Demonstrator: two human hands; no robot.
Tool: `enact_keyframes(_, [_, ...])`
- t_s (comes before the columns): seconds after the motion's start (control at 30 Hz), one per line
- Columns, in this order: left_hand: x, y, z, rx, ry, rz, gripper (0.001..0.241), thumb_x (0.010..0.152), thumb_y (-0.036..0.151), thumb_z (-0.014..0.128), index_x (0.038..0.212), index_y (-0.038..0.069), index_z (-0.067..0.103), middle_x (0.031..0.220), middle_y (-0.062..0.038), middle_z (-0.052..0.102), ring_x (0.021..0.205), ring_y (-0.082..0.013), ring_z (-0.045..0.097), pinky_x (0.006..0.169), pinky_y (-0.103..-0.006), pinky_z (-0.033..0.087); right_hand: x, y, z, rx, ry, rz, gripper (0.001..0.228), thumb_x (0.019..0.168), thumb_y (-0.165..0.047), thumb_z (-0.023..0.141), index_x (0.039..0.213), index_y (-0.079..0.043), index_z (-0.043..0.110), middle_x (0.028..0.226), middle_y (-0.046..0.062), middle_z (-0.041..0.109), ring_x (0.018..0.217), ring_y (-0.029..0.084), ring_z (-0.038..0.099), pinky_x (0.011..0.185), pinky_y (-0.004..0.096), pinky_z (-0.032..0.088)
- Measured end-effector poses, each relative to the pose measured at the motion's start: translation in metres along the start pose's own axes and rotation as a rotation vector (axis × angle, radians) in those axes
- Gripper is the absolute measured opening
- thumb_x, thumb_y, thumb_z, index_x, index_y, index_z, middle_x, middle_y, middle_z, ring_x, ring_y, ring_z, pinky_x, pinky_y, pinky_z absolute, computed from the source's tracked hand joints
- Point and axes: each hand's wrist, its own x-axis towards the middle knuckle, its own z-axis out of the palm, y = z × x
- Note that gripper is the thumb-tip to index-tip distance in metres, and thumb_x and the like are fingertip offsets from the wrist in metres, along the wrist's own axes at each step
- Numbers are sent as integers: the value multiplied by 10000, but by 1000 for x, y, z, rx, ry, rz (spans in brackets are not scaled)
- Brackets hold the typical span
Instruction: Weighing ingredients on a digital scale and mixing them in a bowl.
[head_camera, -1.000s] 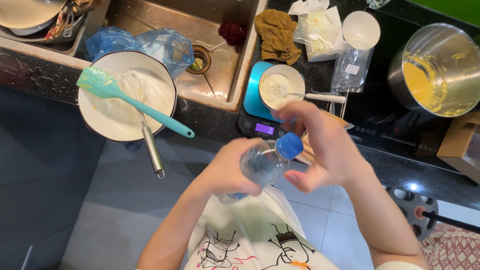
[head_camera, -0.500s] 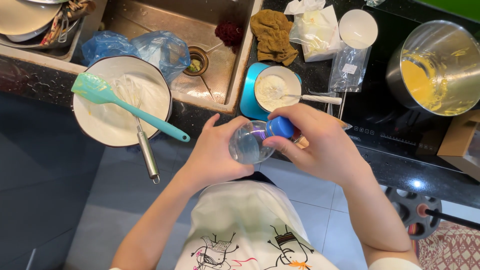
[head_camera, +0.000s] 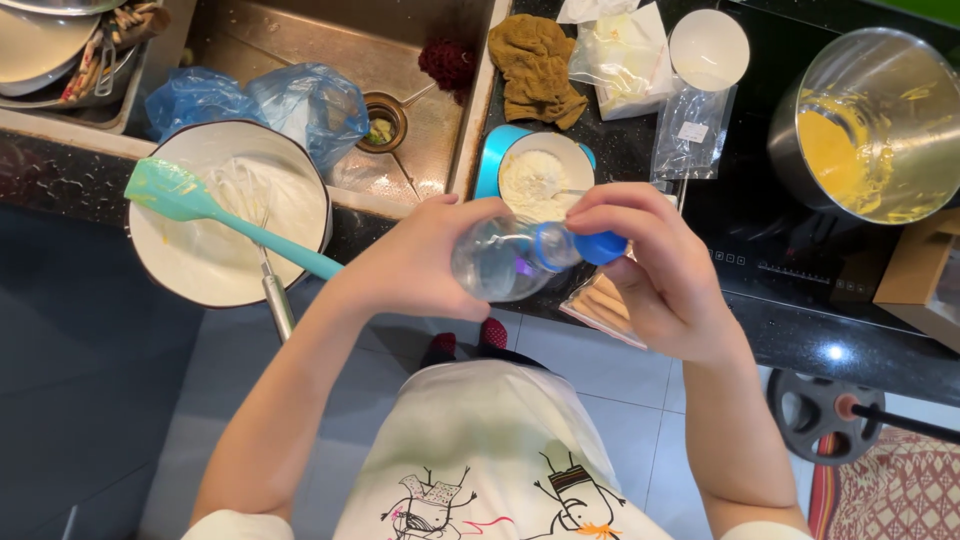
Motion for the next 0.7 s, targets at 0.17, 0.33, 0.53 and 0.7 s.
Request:
enact_keyframes(0.17, [9, -21, -6, -80, -24, -84, 650, 524, 196, 819, 1124, 50, 619, 897, -124, 723, 854, -274, 728, 799, -357, 563, -23, 20, -2, 304, 140, 113, 334, 1056, -42, 558, 1383, 5, 510, 1341, 115, 533, 1213, 180, 546, 1107, 311, 447])
enact_keyframes(0.33, [28, -48, -8, 18, 5, -211, 622, 543, 192, 844, 1101, 34, 619, 854, -149, 724, 788, -278, 726, 745, -359, 572, -48, 43, 12, 464, 274, 210, 428, 1115, -234, 591, 1444, 23, 494, 1323, 113, 560, 1163, 164, 543, 1055, 312, 454])
enact_keyframes(0.53, [52, -75, -15, 185, -7, -234, 638, 554, 202, 847, 1125, 24, 628, 898, -187, 727, 840, -332, 734, 773, -397, 581, -78, 63, 34, 633, 392, 306, 444, 1098, -242, 597, 1440, 25, 502, 1331, 118, 576, 1178, 185, 546, 1059, 349, 460])
enact_keyframes(0.7, [63, -97, -19, 416, -48, -231, 605, 589, 221, 813, 1138, 28, 644, 922, -235, 725, 906, -406, 707, 816, -453, 568, -89, 75, 44, 825, 533, 381, 398, 1098, -205, 590, 1430, 2, 518, 1318, 116, 580, 1183, 194, 548, 1018, 356, 467])
